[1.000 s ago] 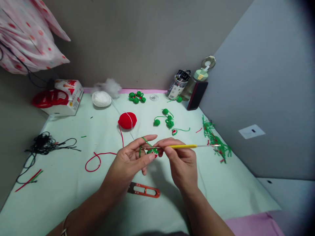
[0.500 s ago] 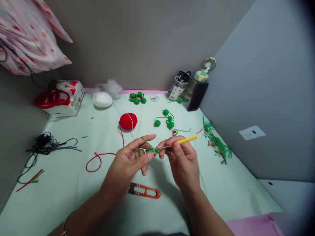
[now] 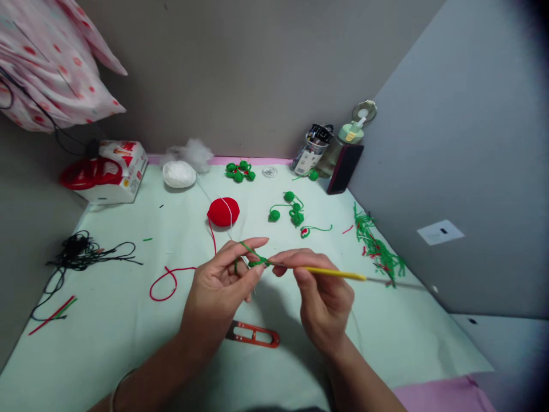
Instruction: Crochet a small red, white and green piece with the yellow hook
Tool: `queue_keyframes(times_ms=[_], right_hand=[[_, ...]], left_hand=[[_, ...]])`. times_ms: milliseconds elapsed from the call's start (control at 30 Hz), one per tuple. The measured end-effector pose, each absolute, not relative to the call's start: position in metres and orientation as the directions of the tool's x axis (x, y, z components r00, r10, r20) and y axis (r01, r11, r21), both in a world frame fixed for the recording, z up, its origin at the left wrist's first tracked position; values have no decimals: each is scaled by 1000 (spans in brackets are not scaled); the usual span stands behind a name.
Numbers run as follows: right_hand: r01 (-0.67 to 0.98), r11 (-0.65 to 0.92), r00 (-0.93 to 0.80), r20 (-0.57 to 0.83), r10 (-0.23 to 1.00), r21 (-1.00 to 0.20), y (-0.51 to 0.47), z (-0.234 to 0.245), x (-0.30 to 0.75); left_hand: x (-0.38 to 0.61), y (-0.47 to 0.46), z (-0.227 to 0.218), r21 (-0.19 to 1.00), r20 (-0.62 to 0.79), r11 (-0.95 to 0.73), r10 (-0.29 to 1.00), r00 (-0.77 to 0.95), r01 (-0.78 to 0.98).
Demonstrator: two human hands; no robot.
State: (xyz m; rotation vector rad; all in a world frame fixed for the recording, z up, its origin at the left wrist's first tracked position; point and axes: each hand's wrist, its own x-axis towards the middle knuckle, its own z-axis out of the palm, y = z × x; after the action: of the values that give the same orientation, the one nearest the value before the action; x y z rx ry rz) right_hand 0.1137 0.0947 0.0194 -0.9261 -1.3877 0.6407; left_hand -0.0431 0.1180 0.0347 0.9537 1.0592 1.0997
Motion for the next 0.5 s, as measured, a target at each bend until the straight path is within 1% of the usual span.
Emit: queue_keyframes(times_ms=[33,100,167,200,233,300,367,400,433,467,500], right_hand=[[183,558,82,579,812,-809,95,19,114],[270,635,9,661,750,-724,95,18,113],[352,680,-37,716,697,-644,94,17,113],[388,686,-48,730,682,-615,93,17,113],[426,683,-52,738,673,-593,92,16,113],[523,658,-65,745,664,-541,89,13,113],[626,638,-118,755,645,-447,86,10,115],[658,639,-147,764,628,-399,86,9,116],[666,645,-165,769,617,-374,86,8,117],[646,656,-158,772,615,-390,86,8,118],[597,662,-120,766,632,-453,88,9,119]], left_hand=[[-42,117,34,970,-137,149,988,77,-191],[-39,113,32,994,-10,11,1000,8,-110],[-38,111,30,993,111,-112,993,-25,-28],[-38,110,29,992,122,-122,992,-22,-20],[-38,110,29,995,85,-85,996,-9,-46],[-40,111,29,979,-87,100,993,82,-176],[-42,115,31,886,-260,331,935,242,-324],[-43,117,32,820,-313,429,891,329,-380],[-44,119,34,754,-343,508,845,409,-417],[-45,121,36,697,-360,565,808,466,-442],[-45,123,37,656,-371,598,787,493,-461]])
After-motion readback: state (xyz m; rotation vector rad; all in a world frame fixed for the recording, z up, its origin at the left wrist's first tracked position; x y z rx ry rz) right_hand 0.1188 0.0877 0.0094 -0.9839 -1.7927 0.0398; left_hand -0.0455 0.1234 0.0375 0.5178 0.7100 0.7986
